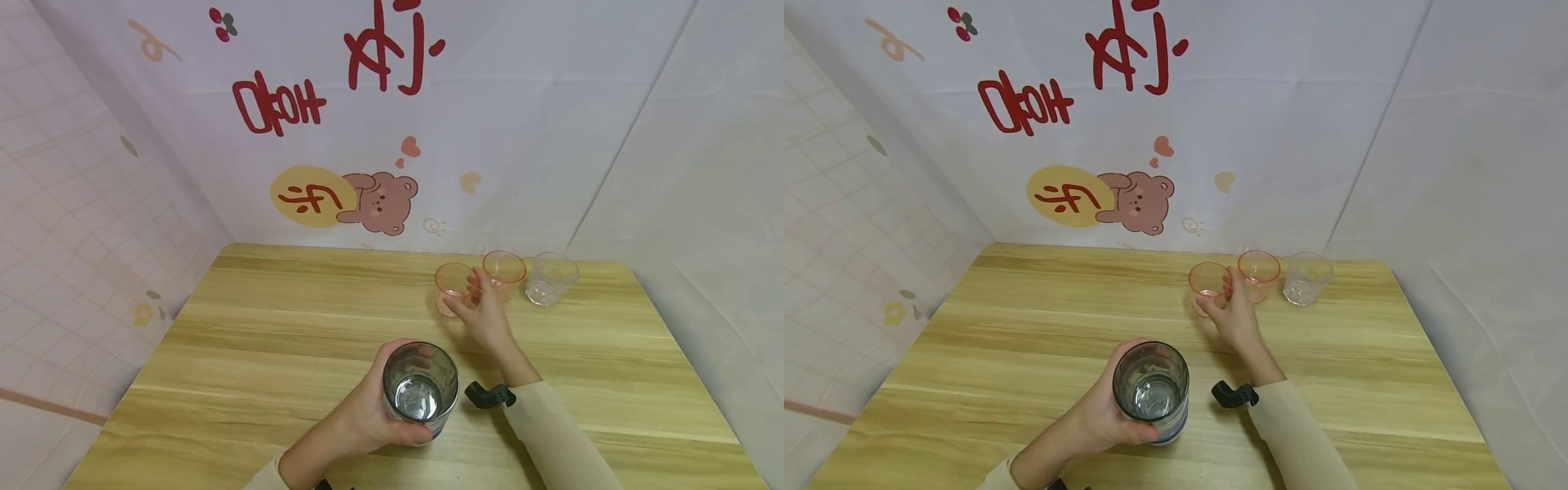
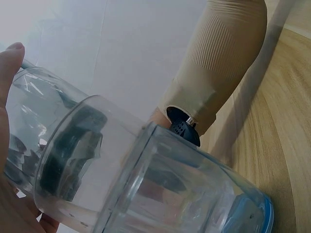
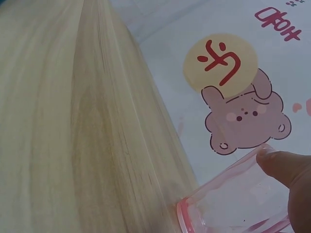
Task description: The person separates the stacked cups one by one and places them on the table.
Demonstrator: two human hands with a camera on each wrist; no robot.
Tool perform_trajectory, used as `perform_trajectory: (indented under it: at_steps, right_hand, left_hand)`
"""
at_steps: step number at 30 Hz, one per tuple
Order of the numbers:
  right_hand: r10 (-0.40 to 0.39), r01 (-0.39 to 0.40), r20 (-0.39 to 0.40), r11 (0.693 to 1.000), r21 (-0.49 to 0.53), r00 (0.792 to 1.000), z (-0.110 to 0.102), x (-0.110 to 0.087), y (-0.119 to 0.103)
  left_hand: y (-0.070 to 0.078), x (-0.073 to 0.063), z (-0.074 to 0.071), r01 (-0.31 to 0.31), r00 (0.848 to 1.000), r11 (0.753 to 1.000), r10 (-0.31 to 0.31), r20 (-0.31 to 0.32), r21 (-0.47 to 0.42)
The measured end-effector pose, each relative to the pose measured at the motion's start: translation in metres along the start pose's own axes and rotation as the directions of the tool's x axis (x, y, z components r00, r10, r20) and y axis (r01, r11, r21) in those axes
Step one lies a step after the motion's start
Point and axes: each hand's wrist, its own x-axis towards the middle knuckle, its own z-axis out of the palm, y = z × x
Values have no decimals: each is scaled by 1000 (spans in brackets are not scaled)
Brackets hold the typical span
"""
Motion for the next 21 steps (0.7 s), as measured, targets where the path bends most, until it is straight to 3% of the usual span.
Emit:
perform_trajectory:
  at_steps: [21]
  right_hand:
    - [36, -36, 23, 999, -31, 999, 5, 12, 4]
  left_hand:
    - [-1, 0, 0, -7, 1000, 1000, 7, -4, 10]
